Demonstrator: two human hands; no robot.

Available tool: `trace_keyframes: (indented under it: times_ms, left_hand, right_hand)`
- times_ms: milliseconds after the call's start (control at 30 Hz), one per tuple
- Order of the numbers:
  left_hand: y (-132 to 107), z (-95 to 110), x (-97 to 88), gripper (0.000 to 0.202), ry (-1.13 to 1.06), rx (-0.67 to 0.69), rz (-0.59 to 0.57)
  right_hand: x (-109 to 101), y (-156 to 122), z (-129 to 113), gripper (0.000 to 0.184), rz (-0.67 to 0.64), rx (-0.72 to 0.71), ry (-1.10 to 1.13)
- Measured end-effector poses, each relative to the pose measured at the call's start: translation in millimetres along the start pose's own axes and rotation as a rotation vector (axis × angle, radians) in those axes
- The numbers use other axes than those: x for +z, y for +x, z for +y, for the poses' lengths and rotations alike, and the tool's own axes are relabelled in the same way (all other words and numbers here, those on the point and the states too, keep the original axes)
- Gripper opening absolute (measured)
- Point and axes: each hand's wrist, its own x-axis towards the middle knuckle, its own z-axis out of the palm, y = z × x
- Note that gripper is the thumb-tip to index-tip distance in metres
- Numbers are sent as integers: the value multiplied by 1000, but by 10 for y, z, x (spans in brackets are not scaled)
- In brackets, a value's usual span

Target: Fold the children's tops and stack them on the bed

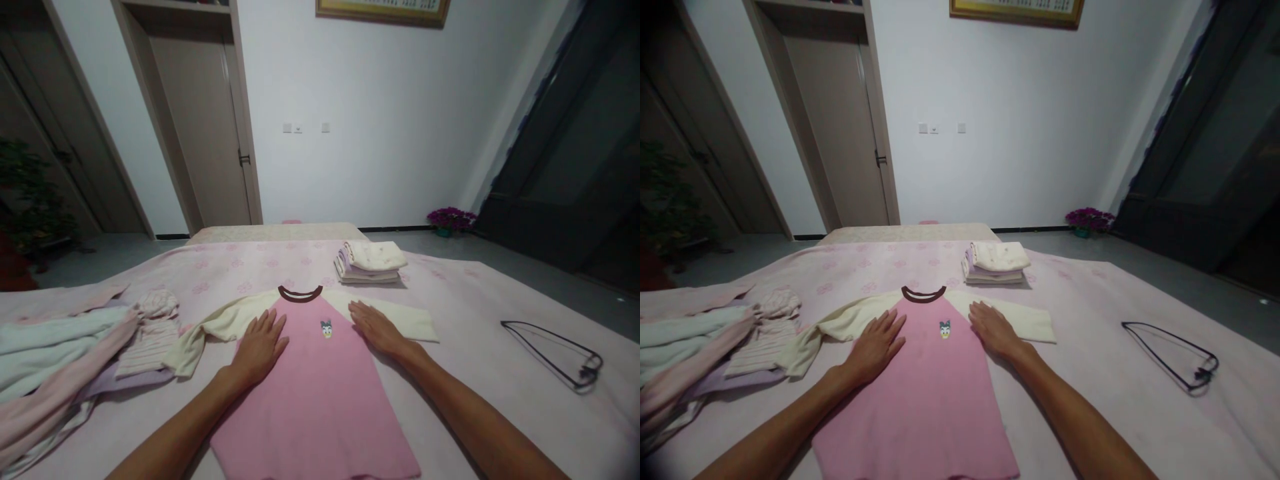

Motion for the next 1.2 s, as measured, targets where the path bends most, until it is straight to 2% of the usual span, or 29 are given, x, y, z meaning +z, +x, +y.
trace_keyframes:
  times_ms: [100,167,267,333,433,533,667,733,800,933,1033,1133,1200]
  left_hand:
    - [-16,2,2,54,11,0,15]
    - [-24,14,6,54,8,5,27]
    - [-31,23,10,53,4,10,44]
    - [-30,21,10,53,2,8,42]
    - [-24,14,9,53,-3,6,40]
    - [-20,13,8,52,-11,7,55]
    - [-17,6,22,51,-15,16,77]
    - [-15,-7,39,51,-10,22,86]
    - [-13,-24,55,51,-8,33,95]
    - [-13,-42,71,51,-12,40,115]
    - [-16,-36,66,51,-13,32,113]
    - [-16,-22,55,50,-18,31,111]
    - [-15,-12,47,50,-15,28,106]
  right_hand:
    - [-149,-98,426,50,157,344,-67]
    - [-247,-195,679,50,219,514,-116]
    - [-341,-350,982,46,234,685,-151]
    - [-351,-415,1114,37,241,737,-142]
    - [-313,-419,1204,30,272,765,-116]
    - [-296,-335,1218,34,326,776,-76]
    - [-386,-172,1246,31,495,746,0]
    - [-445,-106,1296,28,522,718,5]
    - [-472,-72,1372,25,498,664,-33]
    - [-404,-101,1544,25,330,543,-187]
    - [-358,-148,1593,29,271,568,-212]
    - [-397,-151,1482,32,277,615,-259]
    - [-424,-108,1293,34,285,578,-302]
